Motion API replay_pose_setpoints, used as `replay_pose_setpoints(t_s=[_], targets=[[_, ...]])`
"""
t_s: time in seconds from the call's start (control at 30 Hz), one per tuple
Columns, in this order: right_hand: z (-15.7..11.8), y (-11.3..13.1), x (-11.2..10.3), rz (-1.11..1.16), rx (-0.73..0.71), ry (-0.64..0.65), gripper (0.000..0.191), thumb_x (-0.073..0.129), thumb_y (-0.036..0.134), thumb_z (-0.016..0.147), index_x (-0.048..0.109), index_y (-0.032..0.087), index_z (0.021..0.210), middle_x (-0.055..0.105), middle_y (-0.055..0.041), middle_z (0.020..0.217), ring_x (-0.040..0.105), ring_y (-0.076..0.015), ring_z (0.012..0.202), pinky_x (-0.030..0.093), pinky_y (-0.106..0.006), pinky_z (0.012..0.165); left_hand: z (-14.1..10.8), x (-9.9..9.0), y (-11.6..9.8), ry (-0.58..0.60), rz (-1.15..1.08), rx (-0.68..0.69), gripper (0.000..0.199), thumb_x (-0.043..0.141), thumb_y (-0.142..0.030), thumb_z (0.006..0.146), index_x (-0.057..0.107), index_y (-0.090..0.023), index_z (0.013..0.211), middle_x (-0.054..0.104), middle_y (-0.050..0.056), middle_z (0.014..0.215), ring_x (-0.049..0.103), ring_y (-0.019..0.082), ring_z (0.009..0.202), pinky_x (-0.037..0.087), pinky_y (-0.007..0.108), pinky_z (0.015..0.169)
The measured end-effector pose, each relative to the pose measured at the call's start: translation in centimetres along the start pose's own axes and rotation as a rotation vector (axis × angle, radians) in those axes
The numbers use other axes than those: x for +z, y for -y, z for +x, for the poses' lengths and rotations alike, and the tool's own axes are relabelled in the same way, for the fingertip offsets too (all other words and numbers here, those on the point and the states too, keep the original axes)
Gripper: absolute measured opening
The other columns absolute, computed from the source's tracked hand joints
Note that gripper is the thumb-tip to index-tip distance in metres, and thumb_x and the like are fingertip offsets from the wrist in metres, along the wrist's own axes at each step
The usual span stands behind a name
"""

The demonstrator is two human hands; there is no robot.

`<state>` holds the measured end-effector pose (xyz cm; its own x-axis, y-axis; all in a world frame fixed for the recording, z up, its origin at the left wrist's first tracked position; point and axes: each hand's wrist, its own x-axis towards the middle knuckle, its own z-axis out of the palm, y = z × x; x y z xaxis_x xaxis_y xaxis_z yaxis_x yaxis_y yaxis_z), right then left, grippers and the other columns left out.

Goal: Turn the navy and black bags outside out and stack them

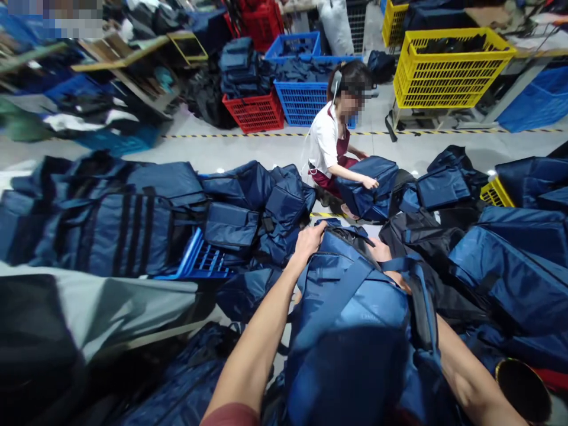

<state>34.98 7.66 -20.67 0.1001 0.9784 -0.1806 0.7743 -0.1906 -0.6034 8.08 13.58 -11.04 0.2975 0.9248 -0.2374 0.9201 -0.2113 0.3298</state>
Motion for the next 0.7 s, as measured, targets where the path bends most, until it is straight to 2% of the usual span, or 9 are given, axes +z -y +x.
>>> replay_pose_setpoints(t_s=[0.1, 0.2, 0.27, 0.33, 0.4, 0.47, 0.53, 0.6, 0.7], targets=[[0.7, 0.8, -1.3, 0.002, 0.056, 0.003, 0.021, 0.067, 0.043, 0.102, 0.083, 0.030, 0.107, 0.075, -0.0050, 0.082, 0.064, -0.0218, 0.068, 0.040, -0.029, 0.062, 0.4, -0.9, 1.1, -0.039, -0.124, 0.065, 0.043, 0.052, -0.024, 0.106, 0.069, -0.030, 0.145, 0.082, 0.009, 0.127, 0.077, 0.029, 0.121, 0.056, 0.038, 0.102], [1.1, 0.6, -5.5, -0.015, 0.081, -0.087, 0.029, 0.068, 0.054, 0.100, 0.084, 0.035, 0.113, 0.077, -0.0055, 0.084, 0.063, -0.0230, 0.070, 0.036, -0.030, 0.062, 0.5, -5.0, 0.5, -0.141, -0.328, 0.276, 0.040, 0.059, -0.025, 0.102, 0.073, -0.028, 0.140, 0.080, 0.006, 0.134, 0.075, 0.024, 0.124, 0.056, 0.035, 0.108], [0.8, 0.6, -9.2, -0.032, 0.073, -0.205, 0.038, 0.064, 0.062, 0.100, 0.085, 0.033, 0.114, 0.078, -0.0071, 0.089, 0.065, -0.0234, 0.075, 0.034, -0.031, 0.064, -0.4, -9.0, -1.7, -0.248, -0.376, 0.426, 0.038, 0.058, -0.026, 0.102, 0.074, -0.024, 0.136, 0.079, 0.007, 0.135, 0.073, 0.022, 0.126, 0.055, 0.036, 0.113], [-0.5, 1.4, -12.9, -0.056, 0.016, -0.350, 0.045, 0.061, 0.068, 0.100, 0.086, 0.031, 0.110, 0.079, -0.0071, 0.088, 0.065, -0.0225, 0.074, 0.032, -0.030, 0.063, -2.5, -12.5, -5.6, -0.343, -0.302, 0.579, 0.036, 0.053, -0.029, 0.107, 0.073, -0.023, 0.136, 0.077, 0.008, 0.139, 0.071, 0.021, 0.130, 0.052, 0.038, 0.117], [-2.6, 3.1, -16.1, -0.087, -0.072, -0.476, 0.048, 0.062, 0.072, 0.098, 0.086, 0.031, 0.106, 0.078, -0.0057, 0.080, 0.063, -0.0214, 0.068, 0.029, -0.030, 0.061, -5.9, -14.1, -10.2, -0.299, -0.151, 0.712, 0.036, 0.049, -0.038, 0.113, 0.073, -0.025, 0.137, 0.078, 0.009, 0.137, 0.071, 0.022, 0.129, 0.052, 0.039, 0.114], [-5.2, 5.3, -18.5, -0.122, -0.146, -0.557, 0.048, 0.065, 0.073, 0.097, 0.087, 0.032, 0.106, 0.076, -0.0054, 0.075, 0.062, -0.0208, 0.064, 0.027, -0.031, 0.060, -9.9, -13.3, -14.2, -0.156, 0.061, 0.777, 0.039, 0.046, -0.046, 0.115, 0.078, -0.024, 0.118, 0.084, 0.011, 0.110, 0.078, 0.024, 0.109, 0.054, 0.040, 0.106], [-7.5, 7.3, -20.1, -0.158, -0.187, -0.596, 0.048, 0.067, 0.073, 0.097, 0.088, 0.032, 0.110, 0.076, -0.0061, 0.074, 0.063, -0.0209, 0.064, 0.026, -0.031, 0.061, -13.9, -10.9, -16.1, -0.037, 0.232, 0.694, 0.045, 0.046, -0.048, 0.114, 0.079, -0.020, 0.100, 0.080, 0.013, 0.084, 0.080, 0.026, 0.086, 0.055, 0.041, 0.094], [-9.0, 8.4, -20.9, -0.186, -0.193, -0.601, 0.047, 0.068, 0.071, 0.097, 0.088, 0.031, 0.114, 0.077, -0.0070, 0.076, 0.064, -0.0218, 0.066, 0.027, -0.032, 0.063, -17.6, -8.2, -15.1, 0.053, 0.327, 0.526, 0.044, 0.049, -0.047, 0.112, 0.078, -0.019, 0.094, 0.077, 0.014, 0.074, 0.079, 0.029, 0.075, 0.055, 0.040, 0.083], [-9.2, 8.7, -20.7, -0.189, -0.167, -0.571, 0.045, 0.066, 0.069, 0.099, 0.087, 0.032, 0.115, 0.079, -0.0075, 0.082, 0.064, -0.0223, 0.069, 0.026, -0.033, 0.064, -22.5, -5.8, -9.4, 0.170, 0.352, 0.289, 0.038, 0.056, -0.048, 0.107, 0.079, -0.020, 0.095, 0.080, 0.016, 0.083, 0.081, 0.034, 0.085, 0.056, 0.040, 0.079]])
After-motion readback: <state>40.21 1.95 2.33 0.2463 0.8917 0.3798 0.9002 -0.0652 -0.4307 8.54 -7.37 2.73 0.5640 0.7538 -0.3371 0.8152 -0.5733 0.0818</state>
